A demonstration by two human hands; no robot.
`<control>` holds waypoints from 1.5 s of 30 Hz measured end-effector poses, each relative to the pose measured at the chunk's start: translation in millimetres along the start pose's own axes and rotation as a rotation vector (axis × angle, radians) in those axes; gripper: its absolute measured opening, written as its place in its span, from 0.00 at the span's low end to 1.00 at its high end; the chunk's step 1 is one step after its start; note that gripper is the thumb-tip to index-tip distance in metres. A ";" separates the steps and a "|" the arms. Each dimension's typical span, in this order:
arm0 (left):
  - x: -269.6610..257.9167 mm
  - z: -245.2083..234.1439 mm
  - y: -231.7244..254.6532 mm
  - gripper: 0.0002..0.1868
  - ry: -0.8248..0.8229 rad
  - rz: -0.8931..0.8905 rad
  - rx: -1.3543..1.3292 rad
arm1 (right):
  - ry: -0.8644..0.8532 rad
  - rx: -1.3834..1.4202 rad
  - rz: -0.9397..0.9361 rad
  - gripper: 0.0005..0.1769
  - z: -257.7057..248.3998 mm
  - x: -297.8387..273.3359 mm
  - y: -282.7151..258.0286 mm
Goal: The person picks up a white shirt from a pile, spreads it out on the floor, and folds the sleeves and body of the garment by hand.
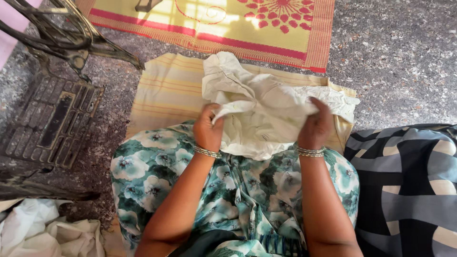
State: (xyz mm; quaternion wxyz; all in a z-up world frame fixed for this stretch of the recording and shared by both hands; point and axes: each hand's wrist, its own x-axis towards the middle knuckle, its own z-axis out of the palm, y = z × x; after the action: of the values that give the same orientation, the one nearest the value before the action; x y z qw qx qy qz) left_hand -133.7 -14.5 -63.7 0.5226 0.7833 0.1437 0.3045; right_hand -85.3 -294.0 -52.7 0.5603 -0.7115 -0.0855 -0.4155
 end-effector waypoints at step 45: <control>-20.5 61.6 -47.5 0.23 -0.451 -0.730 -1.171 | -0.314 -0.528 -0.011 0.16 -72.8 33.4 -4.5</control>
State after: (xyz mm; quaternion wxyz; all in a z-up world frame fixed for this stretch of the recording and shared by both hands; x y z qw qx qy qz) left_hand -106.5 -51.1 -129.9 0.9415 0.3209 0.0983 -0.0315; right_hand -102.7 -367.1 -24.5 0.3337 -0.8874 -0.0640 -0.3114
